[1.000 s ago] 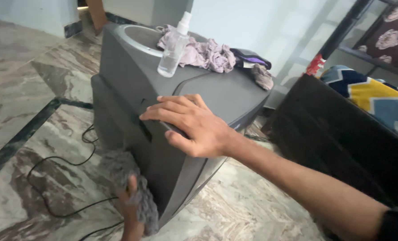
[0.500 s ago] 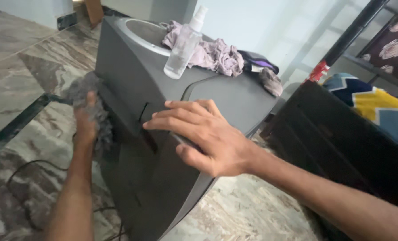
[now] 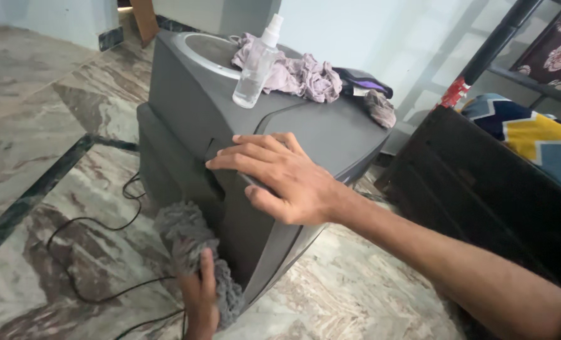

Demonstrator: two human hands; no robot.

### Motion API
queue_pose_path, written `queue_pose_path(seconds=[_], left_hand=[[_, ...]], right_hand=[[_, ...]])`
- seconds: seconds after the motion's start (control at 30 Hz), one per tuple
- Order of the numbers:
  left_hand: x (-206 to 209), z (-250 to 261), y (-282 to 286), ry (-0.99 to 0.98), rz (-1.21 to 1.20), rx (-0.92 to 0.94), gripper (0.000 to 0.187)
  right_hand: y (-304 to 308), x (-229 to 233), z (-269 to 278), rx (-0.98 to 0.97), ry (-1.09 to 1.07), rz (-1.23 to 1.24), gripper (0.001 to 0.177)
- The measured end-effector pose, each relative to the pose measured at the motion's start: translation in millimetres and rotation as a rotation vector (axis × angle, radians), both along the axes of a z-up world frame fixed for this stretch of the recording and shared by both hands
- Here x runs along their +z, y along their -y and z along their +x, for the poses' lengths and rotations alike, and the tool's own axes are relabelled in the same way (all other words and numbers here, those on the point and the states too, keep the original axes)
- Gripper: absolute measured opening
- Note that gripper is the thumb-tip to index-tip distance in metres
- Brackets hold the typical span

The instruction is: The person wipes an old television and a set of speakers with a cleaning cloth after spraying them with a liquid from a bottle.

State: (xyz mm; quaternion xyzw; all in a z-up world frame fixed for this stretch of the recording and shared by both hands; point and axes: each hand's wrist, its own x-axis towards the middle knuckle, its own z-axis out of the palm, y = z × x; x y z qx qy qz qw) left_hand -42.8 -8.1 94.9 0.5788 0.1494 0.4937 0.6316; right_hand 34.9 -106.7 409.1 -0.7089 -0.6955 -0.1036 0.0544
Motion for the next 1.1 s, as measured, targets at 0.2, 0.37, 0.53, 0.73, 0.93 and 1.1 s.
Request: queue_pose_path(seconds=[0.2, 0.37, 0.53, 0.73, 0.93, 1.1], left_hand=[[30.8, 56.5, -111.1, -0.135, 0.198, 0.131, 0.063], [-5.2, 145.7, -241.7, -0.428, -0.066, -0.003, 0.082], [-53.7, 178.4, -268.0, -0.345, -0.11, 0.057, 0.083], [-96.4, 107.4, -131.1, -0.524, -0.311, 0.123, 0.082], [-93.6, 19.0, 38.2, -0.269, -0.117, 0.147, 0.065], [41.3, 12.1, 12.2, -0.174, 0.365, 0.26, 0.055]], right_hand=[[-2.7, 0.3, 1.9, -0.013, -0.02, -0.019, 0.066], [-4.6, -1.3, 6.1, -0.011, -0.026, -0.016, 0.066], [-3.3, -6.9, 14.5, 0.002, -0.025, -0.007, 0.066], [2.1, -10.2, 15.2, 0.015, -0.012, 0.028, 0.068], [6.3, -6.4, 9.2, 0.014, -0.007, 0.052, 0.065], [6.9, -6.5, 9.1, 0.022, 0.01, 0.06, 0.062]])
